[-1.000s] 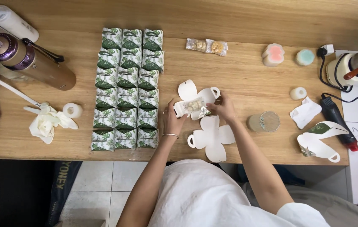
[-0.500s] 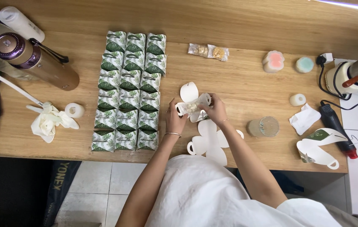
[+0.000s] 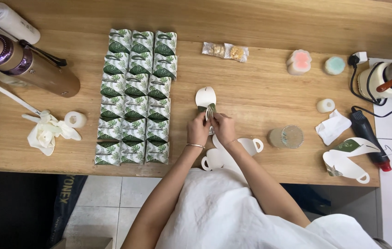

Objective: Assembling decorative clover-leaf shaped paper boxes and placing wrapped items inside at a workshop workbench.

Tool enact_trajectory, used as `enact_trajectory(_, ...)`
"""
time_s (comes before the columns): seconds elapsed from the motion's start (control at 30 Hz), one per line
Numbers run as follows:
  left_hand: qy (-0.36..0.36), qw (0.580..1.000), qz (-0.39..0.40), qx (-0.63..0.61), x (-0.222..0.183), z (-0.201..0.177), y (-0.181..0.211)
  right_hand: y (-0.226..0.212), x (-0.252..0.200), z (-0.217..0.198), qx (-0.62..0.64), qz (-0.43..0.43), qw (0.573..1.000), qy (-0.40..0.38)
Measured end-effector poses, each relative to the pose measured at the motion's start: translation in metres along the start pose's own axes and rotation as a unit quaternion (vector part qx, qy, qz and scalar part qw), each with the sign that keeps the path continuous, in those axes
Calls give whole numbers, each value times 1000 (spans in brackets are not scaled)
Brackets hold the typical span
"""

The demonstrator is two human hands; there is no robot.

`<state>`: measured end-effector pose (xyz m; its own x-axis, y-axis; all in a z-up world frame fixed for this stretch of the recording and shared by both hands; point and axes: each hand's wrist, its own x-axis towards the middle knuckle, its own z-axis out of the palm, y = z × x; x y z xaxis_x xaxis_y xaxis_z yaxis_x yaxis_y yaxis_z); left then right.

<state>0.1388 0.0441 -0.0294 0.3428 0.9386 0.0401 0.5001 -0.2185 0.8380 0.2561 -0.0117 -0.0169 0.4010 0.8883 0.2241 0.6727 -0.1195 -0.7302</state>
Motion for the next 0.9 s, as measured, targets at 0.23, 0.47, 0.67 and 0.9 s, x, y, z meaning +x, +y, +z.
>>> enact_trajectory(0.23,-13,998,28,-50,-6,-8,15,-7,1,-15,-8,-53,997,-50)
enact_trajectory(0.47,-87,988,-38,-118,-6,-34,21,-25,11,-22,53,-5,996,-67)
enact_trajectory(0.67,-28,995,-65,-77,12,-57,13,-6,24,-12,-14,-20,999,-21)
enact_trajectory(0.9,228,942,227,96,24,-69,-7,-32,49,-52,-82,-109,987,-90)
